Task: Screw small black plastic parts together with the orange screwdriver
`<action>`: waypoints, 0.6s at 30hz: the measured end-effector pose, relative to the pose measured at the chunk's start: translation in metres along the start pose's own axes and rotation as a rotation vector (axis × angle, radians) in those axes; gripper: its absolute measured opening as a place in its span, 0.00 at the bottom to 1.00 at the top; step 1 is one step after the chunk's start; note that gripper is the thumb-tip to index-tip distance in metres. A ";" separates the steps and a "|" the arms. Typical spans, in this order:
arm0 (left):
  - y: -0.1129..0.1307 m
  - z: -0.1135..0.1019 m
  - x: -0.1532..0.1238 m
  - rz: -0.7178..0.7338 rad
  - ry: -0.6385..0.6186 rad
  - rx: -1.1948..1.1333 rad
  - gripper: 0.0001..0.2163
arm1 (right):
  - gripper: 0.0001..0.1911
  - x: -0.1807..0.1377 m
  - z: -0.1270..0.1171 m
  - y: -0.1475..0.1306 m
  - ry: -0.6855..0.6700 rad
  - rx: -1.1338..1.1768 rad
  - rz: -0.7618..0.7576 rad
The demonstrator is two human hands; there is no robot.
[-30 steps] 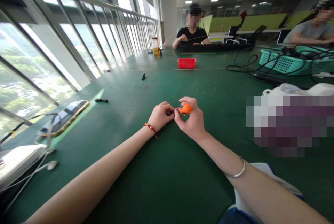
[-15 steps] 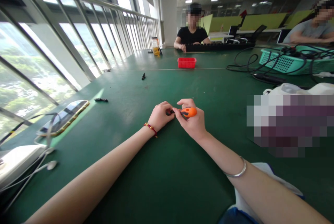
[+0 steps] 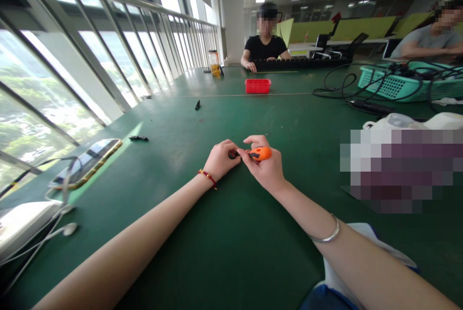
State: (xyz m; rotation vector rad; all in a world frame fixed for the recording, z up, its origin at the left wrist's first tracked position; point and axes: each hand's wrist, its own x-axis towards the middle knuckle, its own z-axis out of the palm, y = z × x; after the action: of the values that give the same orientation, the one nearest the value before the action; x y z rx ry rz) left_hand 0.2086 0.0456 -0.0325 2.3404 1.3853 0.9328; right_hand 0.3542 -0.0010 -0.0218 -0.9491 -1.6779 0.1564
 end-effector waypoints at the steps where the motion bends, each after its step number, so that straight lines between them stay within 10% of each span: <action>1: 0.000 0.000 0.000 0.000 0.000 -0.005 0.05 | 0.10 0.000 0.000 0.000 0.008 -0.005 -0.015; 18: 0.000 -0.001 0.000 -0.012 -0.012 -0.029 0.06 | 0.04 0.001 -0.004 -0.003 -0.052 -0.010 -0.079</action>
State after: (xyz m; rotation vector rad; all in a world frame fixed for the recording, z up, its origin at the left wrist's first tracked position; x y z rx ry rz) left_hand 0.2079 0.0456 -0.0317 2.3102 1.3711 0.9274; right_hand 0.3563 -0.0036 -0.0178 -0.8909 -1.7627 0.1210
